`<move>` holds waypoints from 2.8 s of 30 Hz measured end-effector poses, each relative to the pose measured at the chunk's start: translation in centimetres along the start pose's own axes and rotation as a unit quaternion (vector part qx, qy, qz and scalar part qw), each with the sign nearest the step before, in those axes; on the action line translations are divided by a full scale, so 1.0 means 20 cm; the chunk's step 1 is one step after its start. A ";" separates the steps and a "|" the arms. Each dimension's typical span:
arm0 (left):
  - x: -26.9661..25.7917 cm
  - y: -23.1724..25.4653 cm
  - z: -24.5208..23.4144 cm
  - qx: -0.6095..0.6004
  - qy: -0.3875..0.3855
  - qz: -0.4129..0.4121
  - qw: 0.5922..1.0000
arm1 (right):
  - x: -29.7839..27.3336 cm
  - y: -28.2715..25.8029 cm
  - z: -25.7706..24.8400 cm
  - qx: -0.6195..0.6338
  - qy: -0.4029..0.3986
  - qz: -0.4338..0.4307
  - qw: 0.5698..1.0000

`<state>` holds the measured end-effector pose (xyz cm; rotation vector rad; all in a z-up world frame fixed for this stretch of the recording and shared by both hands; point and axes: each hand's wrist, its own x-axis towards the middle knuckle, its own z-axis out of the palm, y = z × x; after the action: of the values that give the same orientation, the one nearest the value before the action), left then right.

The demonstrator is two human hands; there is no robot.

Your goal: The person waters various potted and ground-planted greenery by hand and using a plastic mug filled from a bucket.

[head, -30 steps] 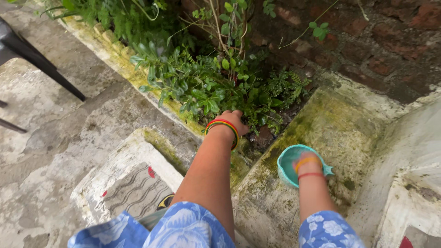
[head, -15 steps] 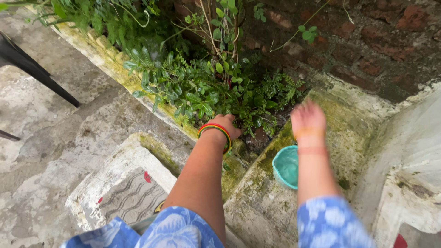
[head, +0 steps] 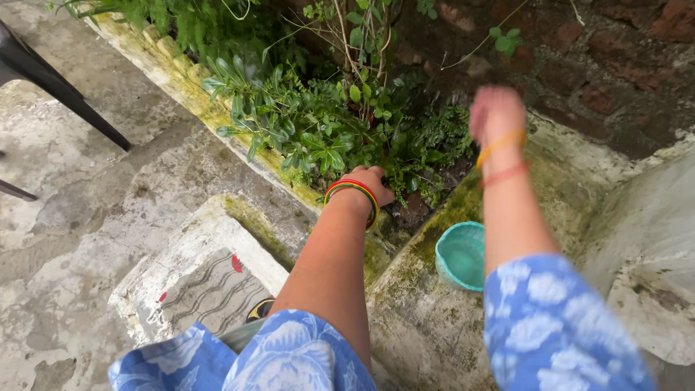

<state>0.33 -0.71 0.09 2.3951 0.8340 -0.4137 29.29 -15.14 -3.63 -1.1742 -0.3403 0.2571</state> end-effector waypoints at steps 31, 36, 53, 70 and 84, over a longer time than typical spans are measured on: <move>0.00 0.00 0.01 0.006 -0.006 -0.008 1.000 | 0.30 -0.49 0.57 -0.001 -0.048 0.039 0.998; 0.00 0.03 0.01 -0.005 -0.009 -0.004 1.000 | 0.12 -0.23 0.38 -0.140 -0.052 0.041 0.988; -0.02 -0.09 0.00 -0.001 -0.016 -0.026 1.000 | -0.93 0.87 -0.84 0.229 0.283 0.289 0.885; -0.02 0.01 -0.01 -0.002 -0.015 -0.003 1.000 | 0.05 -0.15 0.06 -0.541 -0.222 -0.026 0.811; -0.04 -0.15 0.00 -0.016 -0.020 -0.023 0.999 | -0.67 0.59 -0.82 -0.792 -0.195 0.160 0.556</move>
<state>-2.21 0.81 -0.71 2.3356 0.8723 -0.4605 23.22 -29.76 -22.03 -3.0511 -0.8169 0.5708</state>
